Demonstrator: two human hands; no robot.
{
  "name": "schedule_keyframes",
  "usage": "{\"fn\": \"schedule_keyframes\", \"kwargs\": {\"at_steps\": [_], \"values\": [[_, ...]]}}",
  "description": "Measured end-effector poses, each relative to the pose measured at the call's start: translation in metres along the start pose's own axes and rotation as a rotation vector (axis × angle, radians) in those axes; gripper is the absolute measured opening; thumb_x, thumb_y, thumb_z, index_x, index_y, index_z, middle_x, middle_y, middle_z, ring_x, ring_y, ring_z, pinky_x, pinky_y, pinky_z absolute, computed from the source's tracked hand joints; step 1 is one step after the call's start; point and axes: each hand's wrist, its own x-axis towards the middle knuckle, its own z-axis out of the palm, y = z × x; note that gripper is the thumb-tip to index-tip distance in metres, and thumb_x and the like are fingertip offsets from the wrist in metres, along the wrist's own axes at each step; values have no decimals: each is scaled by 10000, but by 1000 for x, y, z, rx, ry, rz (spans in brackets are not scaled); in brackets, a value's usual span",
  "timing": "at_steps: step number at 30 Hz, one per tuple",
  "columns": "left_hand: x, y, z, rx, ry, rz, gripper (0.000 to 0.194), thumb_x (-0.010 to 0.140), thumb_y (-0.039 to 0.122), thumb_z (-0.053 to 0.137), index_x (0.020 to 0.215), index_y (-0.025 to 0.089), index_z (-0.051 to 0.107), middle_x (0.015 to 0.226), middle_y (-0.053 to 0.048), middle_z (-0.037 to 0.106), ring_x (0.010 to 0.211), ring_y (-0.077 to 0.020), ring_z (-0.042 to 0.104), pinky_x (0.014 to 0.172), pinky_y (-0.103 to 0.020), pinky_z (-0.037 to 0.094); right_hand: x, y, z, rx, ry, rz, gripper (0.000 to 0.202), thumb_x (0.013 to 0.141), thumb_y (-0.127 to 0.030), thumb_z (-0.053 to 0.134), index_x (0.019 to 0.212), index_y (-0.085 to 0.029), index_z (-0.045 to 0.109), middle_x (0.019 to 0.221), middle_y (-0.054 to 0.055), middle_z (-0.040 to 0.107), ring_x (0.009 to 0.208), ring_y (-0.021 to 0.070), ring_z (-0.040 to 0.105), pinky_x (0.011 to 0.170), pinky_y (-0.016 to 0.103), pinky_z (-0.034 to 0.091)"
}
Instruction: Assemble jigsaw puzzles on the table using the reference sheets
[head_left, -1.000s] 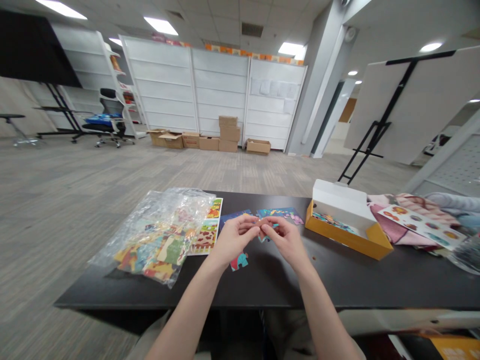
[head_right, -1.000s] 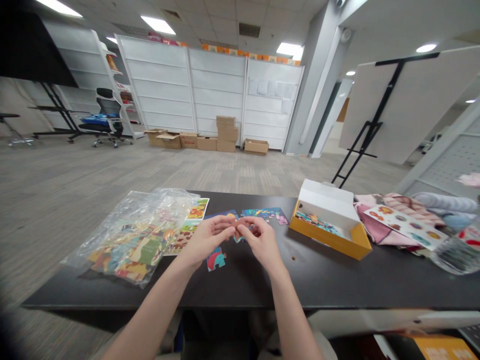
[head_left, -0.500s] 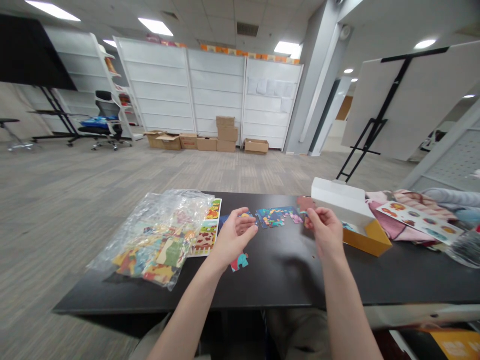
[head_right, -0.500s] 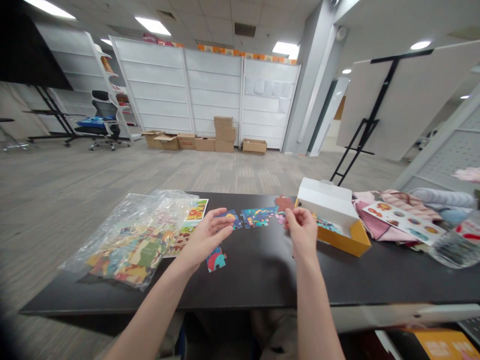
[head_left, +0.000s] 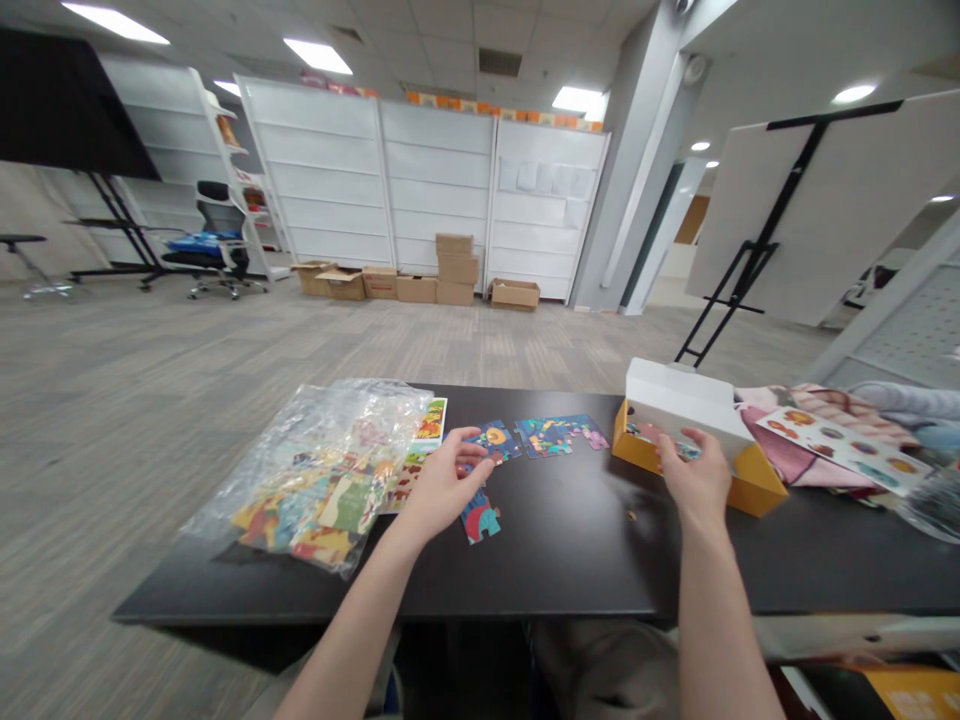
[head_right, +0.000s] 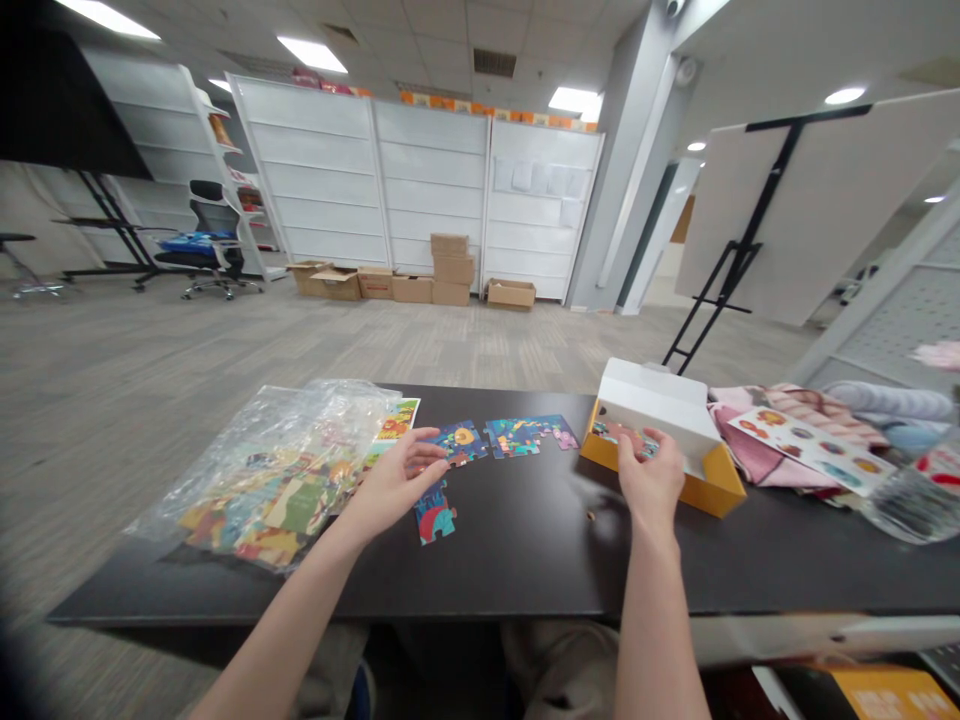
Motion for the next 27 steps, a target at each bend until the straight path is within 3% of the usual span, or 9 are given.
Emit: {"fn": "schedule_keyframes", "kwargs": {"at_steps": [3,6,8,11,14,16,19,24,27], "values": [[1,-10,-6,253,-11,22,283,849,272,634,1117,181,618,1068,-112,726,984,-263,701,849,-400,565,-2,-16,-5,-26,124,-35,410,755,-492,619,981,-151,656,980,169,684,1010,344,635,942,511,490],[-2,-11,-9,468,-104,53,260,848,257,648,1103,205,658,1082,-92,731,1026,-284,683,906,-419,529,-10,-39,-6,135,71,-10,395,799,-464,620,1036,-153,675,940,125,694,780,249,658,788,410,530],[-3,-10,-11,564,-153,75,304,835,279,681,1130,208,667,1102,-93,723,1055,-301,665,940,-433,508,-22,-56,-2,284,-113,-10,356,840,-474,621,1022,-173,681,852,80,700,661,200,638,662,337,512],[-5,-7,-13,670,-179,102,370,802,333,739,1141,199,675,1162,-113,703,1142,-330,619,1008,-452,469,-46,-79,8,379,-523,-169,279,866,-473,637,898,-201,690,769,46,704,625,181,620,599,297,474],[-5,-5,-14,724,-184,93,388,803,371,745,1143,199,672,1207,-122,680,1181,-335,596,1030,-451,452,-72,-97,20,295,-907,-358,202,897,-390,630,829,-212,697,702,16,684,600,163,592,607,292,456],[-7,-3,-14,749,-181,77,390,818,372,727,1157,189,665,1221,-134,665,1177,-339,596,1020,-456,459,-89,-108,24,206,-1067,-465,171,902,-366,651,860,-213,716,755,18,689,641,162,596,641,296,461],[-9,-1,-12,759,-195,84,397,827,331,705,1188,174,652,1238,-144,649,1202,-336,582,1048,-456,448,-108,-122,25,135,-1148,-558,279,844,-461,747,981,-219,734,951,50,692,789,188,632,726,316,489],[-10,-3,-7,692,-209,105,336,895,256,603,1208,141,643,1225,-157,650,1190,-307,601,1059,-426,454,-122,-134,21,116,-1149,-600,650,649,-573,882,1173,-243,684,1169,68,628,1021,259,638,878,372,499],[-9,-4,-10,680,-209,121,314,956,181,453,1199,153,651,1204,-151,673,1166,-286,626,1044,-419,466,-122,-134,20,136,-1195,-584,579,651,-497,904,1129,-250,690,1165,45,614,1010,239,637,876,354,497]]}}
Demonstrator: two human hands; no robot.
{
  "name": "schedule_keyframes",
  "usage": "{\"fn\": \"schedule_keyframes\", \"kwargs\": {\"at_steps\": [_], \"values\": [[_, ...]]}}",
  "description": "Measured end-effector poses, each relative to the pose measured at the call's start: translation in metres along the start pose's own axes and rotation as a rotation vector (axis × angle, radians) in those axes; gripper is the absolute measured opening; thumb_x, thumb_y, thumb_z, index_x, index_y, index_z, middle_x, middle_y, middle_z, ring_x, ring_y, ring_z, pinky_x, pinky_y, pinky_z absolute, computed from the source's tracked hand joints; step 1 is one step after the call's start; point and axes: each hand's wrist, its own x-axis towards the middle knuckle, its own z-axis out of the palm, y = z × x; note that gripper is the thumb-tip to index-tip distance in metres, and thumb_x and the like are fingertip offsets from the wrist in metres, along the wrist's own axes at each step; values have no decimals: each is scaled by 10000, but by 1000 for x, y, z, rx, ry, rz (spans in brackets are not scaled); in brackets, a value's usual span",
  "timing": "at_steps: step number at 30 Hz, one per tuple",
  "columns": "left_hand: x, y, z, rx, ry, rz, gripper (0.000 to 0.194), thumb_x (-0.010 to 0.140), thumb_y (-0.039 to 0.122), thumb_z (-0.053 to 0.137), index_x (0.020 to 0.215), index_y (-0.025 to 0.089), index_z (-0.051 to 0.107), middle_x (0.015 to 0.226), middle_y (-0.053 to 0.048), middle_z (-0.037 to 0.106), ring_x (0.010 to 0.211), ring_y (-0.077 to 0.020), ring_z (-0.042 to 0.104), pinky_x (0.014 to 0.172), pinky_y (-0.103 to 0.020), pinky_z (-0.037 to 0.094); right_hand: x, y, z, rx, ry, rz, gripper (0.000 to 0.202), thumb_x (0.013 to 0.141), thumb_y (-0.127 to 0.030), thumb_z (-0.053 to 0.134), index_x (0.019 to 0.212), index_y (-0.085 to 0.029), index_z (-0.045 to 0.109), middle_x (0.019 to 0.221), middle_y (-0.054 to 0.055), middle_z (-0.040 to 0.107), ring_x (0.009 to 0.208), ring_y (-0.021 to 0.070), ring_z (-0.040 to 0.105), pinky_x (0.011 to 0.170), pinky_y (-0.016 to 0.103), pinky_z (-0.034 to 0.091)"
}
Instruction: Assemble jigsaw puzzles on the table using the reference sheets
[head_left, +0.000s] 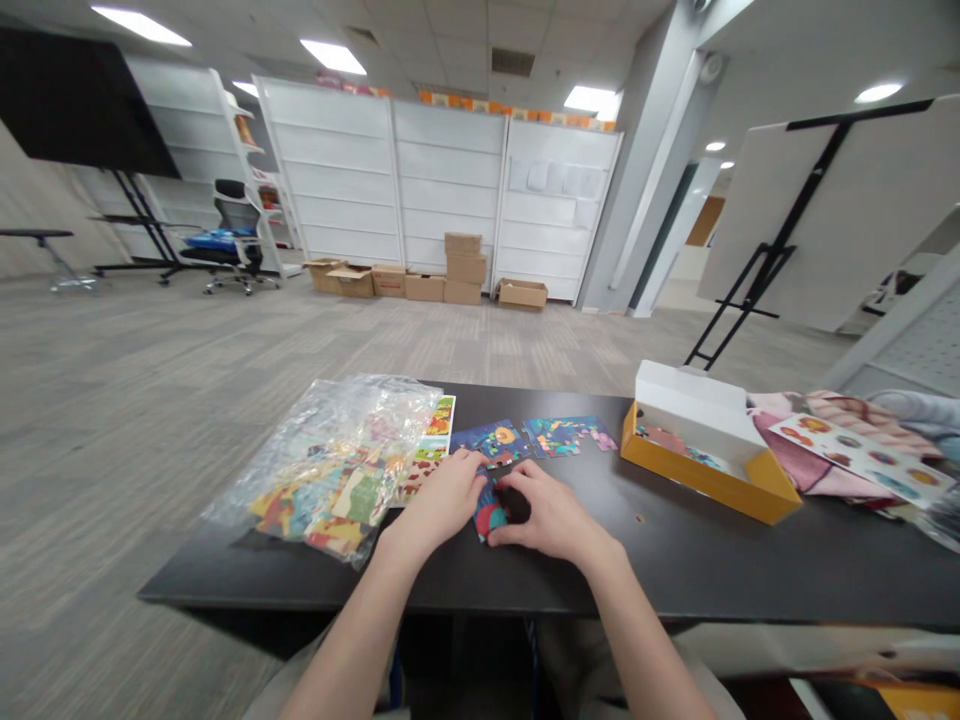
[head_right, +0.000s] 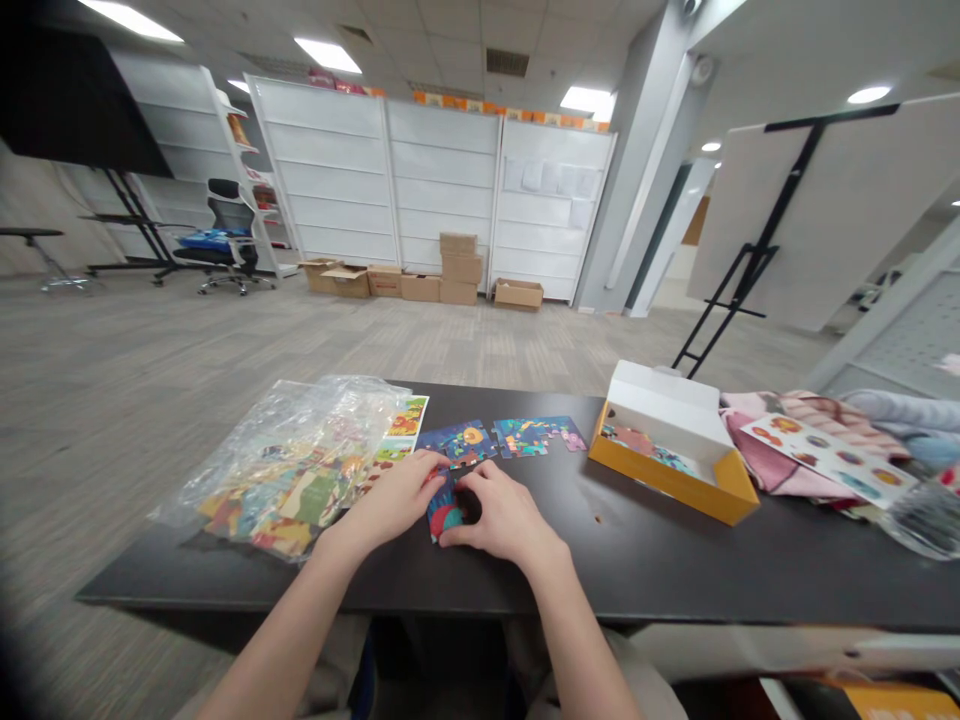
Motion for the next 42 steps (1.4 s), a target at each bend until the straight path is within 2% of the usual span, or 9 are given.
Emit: {"fn": "schedule_keyframes", "kwargs": {"at_steps": [2,7,17,21,24,26,31,37,42], "values": [[0,-4,-4,-7,-5,-1,333,964,164,420,1203,176,652,1215,-138,685,1161,-278,636,1043,-418,467,0,1,-1,31,-23,20,478,680,-441,896,1070,-246,698,1137,31,612,971,216,637,860,338,494],[1,-14,-13,-52,-49,6,333,920,216,540,1237,192,641,1264,-125,689,1178,-285,634,1037,-410,474,0,-1,-3,76,-41,25,377,709,-351,883,993,-225,671,1073,19,617,924,192,618,815,312,478],[5,-15,-8,39,-45,-44,317,858,252,644,1171,211,676,1210,-110,708,1151,-290,646,1011,-402,481,-2,6,-2,116,-38,-7,242,723,-245,812,898,-211,648,998,8,610,816,149,573,746,276,453],[4,-16,-10,26,-54,-23,286,899,253,591,1167,209,679,1197,-111,711,1121,-280,662,983,-383,494,-3,5,-5,141,-49,35,265,697,-180,756,921,-207,617,821,-22,595,700,134,539,637,256,416],[4,-17,-11,21,-53,-27,286,940,198,492,1149,205,688,1190,-108,717,1114,-265,665,982,-374,490,-3,6,-6,268,-87,62,274,711,-115,673,947,-215,578,674,-70,543,605,114,514,567,231,390],[2,-18,-11,21,-54,-16,284,930,212,522,1160,208,689,1189,-105,715,1118,-270,659,982,-374,489,-3,10,-8,338,-90,61,285,708,-94,653,948,-219,564,652,-81,532,593,107,517,555,217,394],[-2,-13,-11,72,-59,23,398,797,344,747,1165,201,698,1223,-124,679,1170,-326,616,1036,-421,462,-5,27,-14,337,-14,83,256,699,-119,706,911,-208,592,707,-61,580,619,105,533,574,212,429],[-2,1,-3,230,-30,0,388,869,420,686,1200,219,711,1297,-149,621,1215,-380,560,1035,-508,451,-9,41,-22,291,21,132,198,737,-178,714,912,-194,624,696,-55,592,598,102,528,574,222,432],[-1,2,2,220,-90,77,315,911,320,641,1211,262,717,1374,-127,580,1274,-348,528,1101,-488,409,-9,42,-21,281,26,140,194,748,-186,710,921,-192,623,697,-55,594,596,101,531,576,224,429]]}}
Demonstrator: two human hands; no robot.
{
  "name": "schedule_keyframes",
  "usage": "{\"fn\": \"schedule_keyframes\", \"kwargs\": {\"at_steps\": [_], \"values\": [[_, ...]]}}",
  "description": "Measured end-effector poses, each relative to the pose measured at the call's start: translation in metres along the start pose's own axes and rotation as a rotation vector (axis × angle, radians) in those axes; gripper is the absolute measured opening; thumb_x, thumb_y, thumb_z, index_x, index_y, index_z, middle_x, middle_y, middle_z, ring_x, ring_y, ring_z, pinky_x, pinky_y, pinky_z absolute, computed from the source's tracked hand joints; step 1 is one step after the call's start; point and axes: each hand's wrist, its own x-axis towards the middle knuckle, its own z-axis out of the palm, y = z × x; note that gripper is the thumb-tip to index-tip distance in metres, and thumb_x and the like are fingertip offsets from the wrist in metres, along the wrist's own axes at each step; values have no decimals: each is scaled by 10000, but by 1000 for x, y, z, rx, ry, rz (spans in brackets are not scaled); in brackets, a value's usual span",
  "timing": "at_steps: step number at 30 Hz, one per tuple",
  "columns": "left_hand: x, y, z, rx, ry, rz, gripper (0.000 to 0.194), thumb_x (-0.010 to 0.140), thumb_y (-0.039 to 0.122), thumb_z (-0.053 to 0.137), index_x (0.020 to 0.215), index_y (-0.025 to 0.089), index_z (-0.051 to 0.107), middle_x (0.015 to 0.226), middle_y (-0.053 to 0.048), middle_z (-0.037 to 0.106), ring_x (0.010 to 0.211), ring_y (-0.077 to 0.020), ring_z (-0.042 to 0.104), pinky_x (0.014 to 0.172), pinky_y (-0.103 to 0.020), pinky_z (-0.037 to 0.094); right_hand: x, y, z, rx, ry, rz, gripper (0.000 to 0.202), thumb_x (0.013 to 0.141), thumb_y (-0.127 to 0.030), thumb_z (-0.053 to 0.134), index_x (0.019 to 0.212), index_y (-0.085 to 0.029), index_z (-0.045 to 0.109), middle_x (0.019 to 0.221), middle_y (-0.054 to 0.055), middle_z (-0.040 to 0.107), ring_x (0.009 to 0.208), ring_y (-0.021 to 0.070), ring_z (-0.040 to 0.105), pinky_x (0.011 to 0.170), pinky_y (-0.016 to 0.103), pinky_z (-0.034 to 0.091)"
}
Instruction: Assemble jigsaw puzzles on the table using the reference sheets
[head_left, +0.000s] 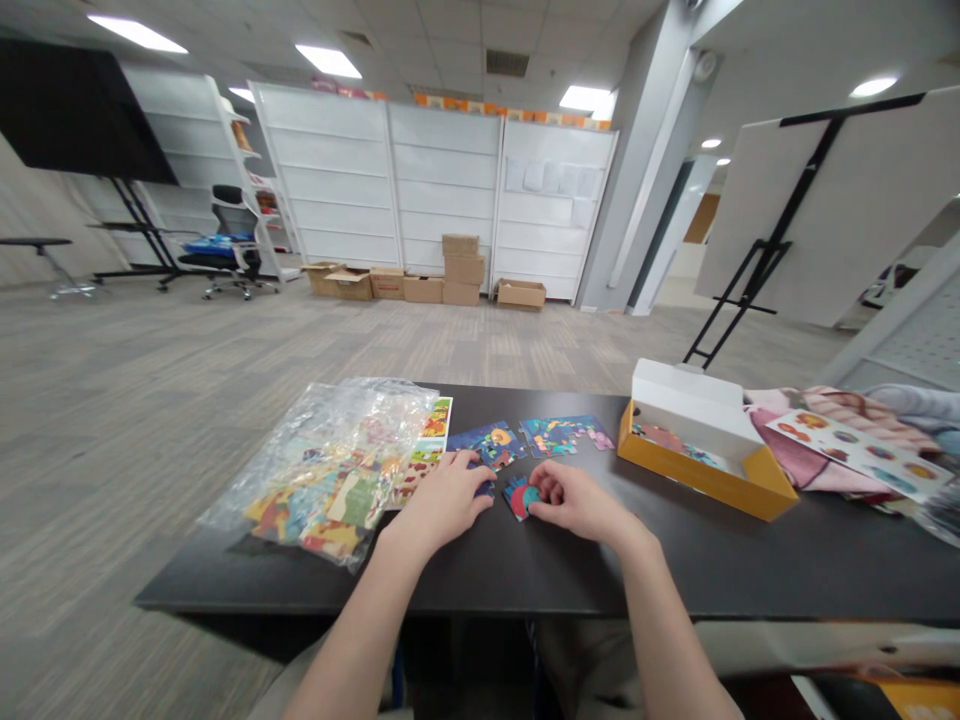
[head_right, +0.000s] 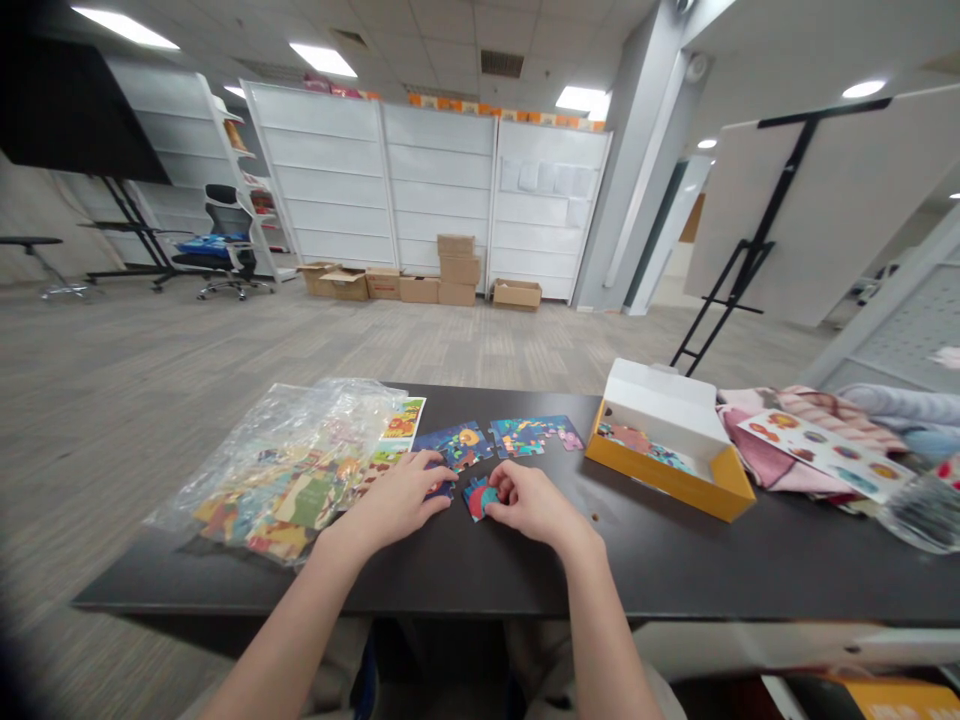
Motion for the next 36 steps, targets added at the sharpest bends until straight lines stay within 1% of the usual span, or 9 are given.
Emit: {"fn": "schedule_keyframes", "kwargs": {"at_steps": [3,6,12,17,24,27,31,34,36], "values": [[0,2,0,-8,-9,29,273,922,258,614,1176,241,712,1314,-124,603,1241,-333,541,1089,-477,419,1,1,1,-27,-7,0,199,755,-193,707,936,-192,626,712,-49,599,607,106,540,580,228,429],[0,5,-2,-11,-10,33,225,924,235,604,1132,220,688,1252,-117,618,1208,-318,545,1070,-462,432,1,3,2,-38,-4,-10,204,761,-197,709,949,-194,631,722,-47,611,610,107,545,581,226,429],[-3,6,-7,-66,-3,45,169,930,295,617,1068,198,624,1208,-96,617,1182,-300,543,1054,-446,436,2,2,2,-38,-19,17,197,761,-188,702,940,-194,620,718,-49,589,622,107,538,595,227,426],[-4,4,-11,-89,4,61,146,926,284,617,1049,209,587,1167,-76,627,1146,-288,566,1015,-429,450,1,-2,1,-43,-26,28,199,769,-184,694,954,-195,621,730,-43,596,628,113,535,600,238,420],[-5,10,-19,-44,-75,5,146,948,275,604,1076,205,597,1128,-91,686,1128,-295,625,961,-400,475,2,-1,1,-46,-23,16,198,766,-174,695,948,-194,618,730,-43,591,632,115,534,605,239,417],[-5,15,-19,14,-85,-39,166,992,277,533,1127,193,581,1130,-118,702,1091,-301,662,924,-400,490,2,-2,1,-40,-21,17,194,769,-178,693,948,-197,620,725,-42,595,625,115,532,600,239,416],[-5,23,-18,116,-88,-100,212,1033,253,409,1157,161,554,1051,-152,723,982,-323,705,833,-411,511,2,-4,1,-46,-14,15,191,763,-181,697,938,-196,621,722,-44,595,617,114,525,598,242,416],[-4,28,-19,141,-81,-107,214,1035,251,395,1158,155,542,1049,-165,722,976,-326,709,821,-406,510,2,-3,2,-34,-15,11,191,763,-181,694,937,-196,618,712,-48,590,614,113,524,593,239,414],[-4,28,-20,132,-78,-121,205,1020,206,399,1168,155,530,1063,-165,716,971,-313,711,817,-389,507,2,-2,2,-33,-14,8,192,763,-184,693,939,-197,618,712,-49,586,614,112,526,593,238,416]]}}
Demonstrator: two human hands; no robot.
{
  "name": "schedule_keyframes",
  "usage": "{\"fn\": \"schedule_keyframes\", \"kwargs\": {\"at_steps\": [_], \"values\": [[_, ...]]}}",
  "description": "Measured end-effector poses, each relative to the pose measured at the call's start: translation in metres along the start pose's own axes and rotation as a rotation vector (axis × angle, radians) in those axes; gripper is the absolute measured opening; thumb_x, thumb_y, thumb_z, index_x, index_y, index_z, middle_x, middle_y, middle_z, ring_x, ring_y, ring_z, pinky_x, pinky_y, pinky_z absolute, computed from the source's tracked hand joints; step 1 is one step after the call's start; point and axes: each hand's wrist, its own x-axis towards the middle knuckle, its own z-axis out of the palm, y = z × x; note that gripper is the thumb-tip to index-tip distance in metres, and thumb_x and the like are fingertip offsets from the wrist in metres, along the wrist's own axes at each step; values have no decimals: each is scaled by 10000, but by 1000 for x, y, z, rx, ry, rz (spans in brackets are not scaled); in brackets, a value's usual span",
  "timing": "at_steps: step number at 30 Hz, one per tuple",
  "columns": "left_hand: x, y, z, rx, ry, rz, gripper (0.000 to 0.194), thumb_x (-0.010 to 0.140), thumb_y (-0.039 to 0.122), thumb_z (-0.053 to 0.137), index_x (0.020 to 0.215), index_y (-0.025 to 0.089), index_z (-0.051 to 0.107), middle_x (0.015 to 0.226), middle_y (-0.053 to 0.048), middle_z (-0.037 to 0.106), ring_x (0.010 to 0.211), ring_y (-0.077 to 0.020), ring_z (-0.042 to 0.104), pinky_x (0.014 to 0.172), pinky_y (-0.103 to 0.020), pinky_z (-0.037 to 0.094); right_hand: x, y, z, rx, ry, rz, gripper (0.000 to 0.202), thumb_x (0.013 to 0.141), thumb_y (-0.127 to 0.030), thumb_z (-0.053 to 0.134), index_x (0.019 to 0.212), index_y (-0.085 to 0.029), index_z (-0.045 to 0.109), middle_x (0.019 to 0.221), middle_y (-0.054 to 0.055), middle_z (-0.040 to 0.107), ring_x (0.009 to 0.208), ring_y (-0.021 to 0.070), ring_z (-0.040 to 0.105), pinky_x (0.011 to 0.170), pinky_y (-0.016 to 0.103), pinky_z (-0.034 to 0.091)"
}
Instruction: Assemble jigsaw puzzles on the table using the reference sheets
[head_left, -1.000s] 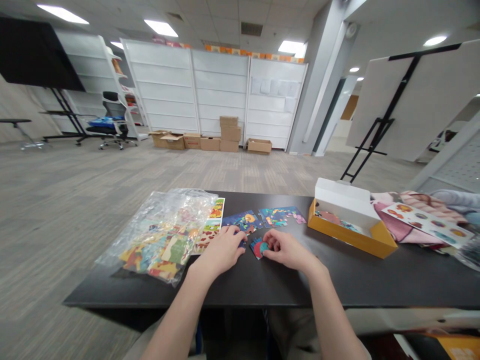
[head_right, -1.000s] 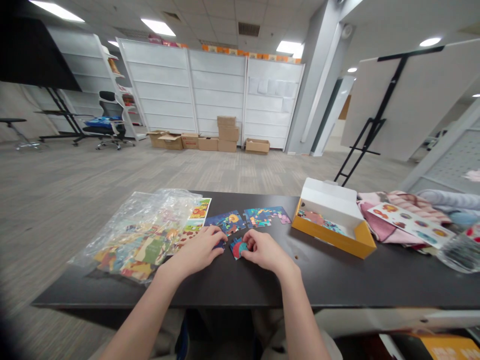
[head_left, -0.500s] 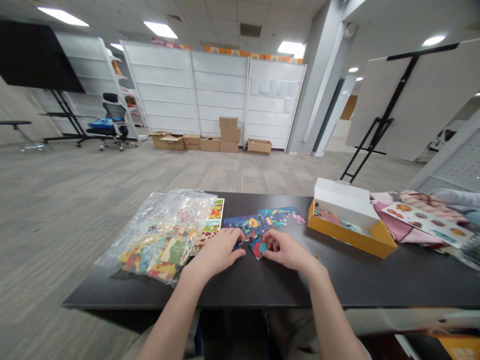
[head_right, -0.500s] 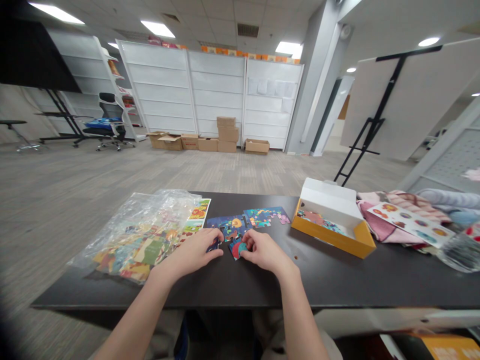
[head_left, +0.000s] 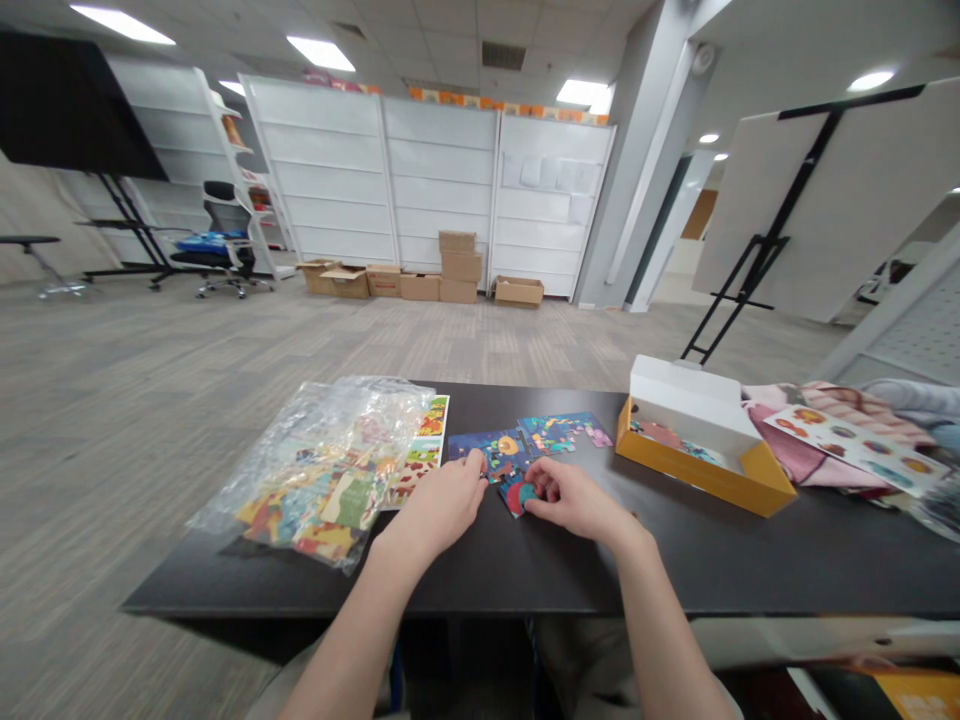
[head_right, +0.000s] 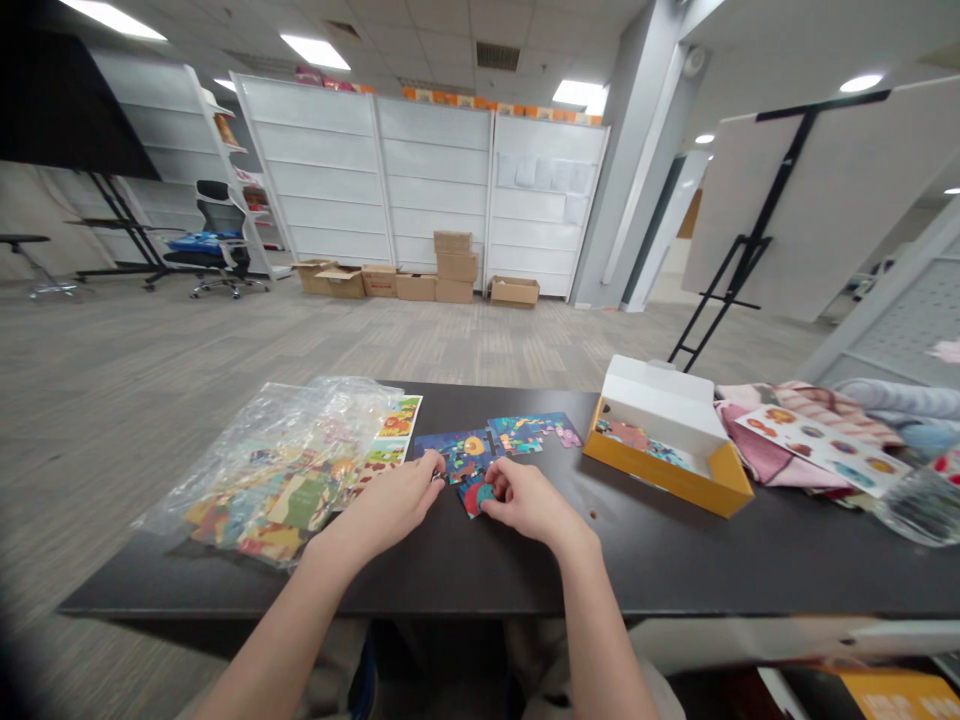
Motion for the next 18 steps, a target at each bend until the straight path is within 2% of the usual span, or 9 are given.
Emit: {"fn": "schedule_keyframes", "kwargs": {"at_steps": [4,7,13,15,18], "values": [[1,-6,2,-16,0,-8,334,903,2,391,1165,166,519,1085,-148,701,1000,-279,697,850,-363,492,1,3,1,-4,6,3,201,761,-195,697,943,-196,614,728,-46,588,608,108,526,599,240,426],[2,-11,5,-60,39,14,406,858,-60,355,1145,175,521,1077,-133,688,1019,-257,678,889,-359,486,1,3,1,17,8,9,211,752,-190,704,939,-198,606,729,-44,595,611,111,538,604,243,437],[5,-1,11,-292,180,87,435,875,-46,327,1217,167,490,1232,-144,605,1185,-241,583,1029,-380,464,3,0,3,145,5,53,235,703,-200,751,892,-197,611,699,-30,624,638,137,592,617,259,481],[8,7,15,-355,169,142,407,898,-10,348,1229,180,490,1259,-133,587,1219,-237,561,1062,-391,457,5,0,5,205,-2,51,245,698,-230,767,891,-192,621,714,-16,647,662,150,617,639,274,503],[10,15,20,-388,88,253,364,912,47,404,1231,188,507,1289,-126,575,1263,-241,532,1111,-412,436,6,2,7,298,-21,43,262,690,-263,785,878,-190,619,719,-11,656,677,154,629,658,282,518]]}}
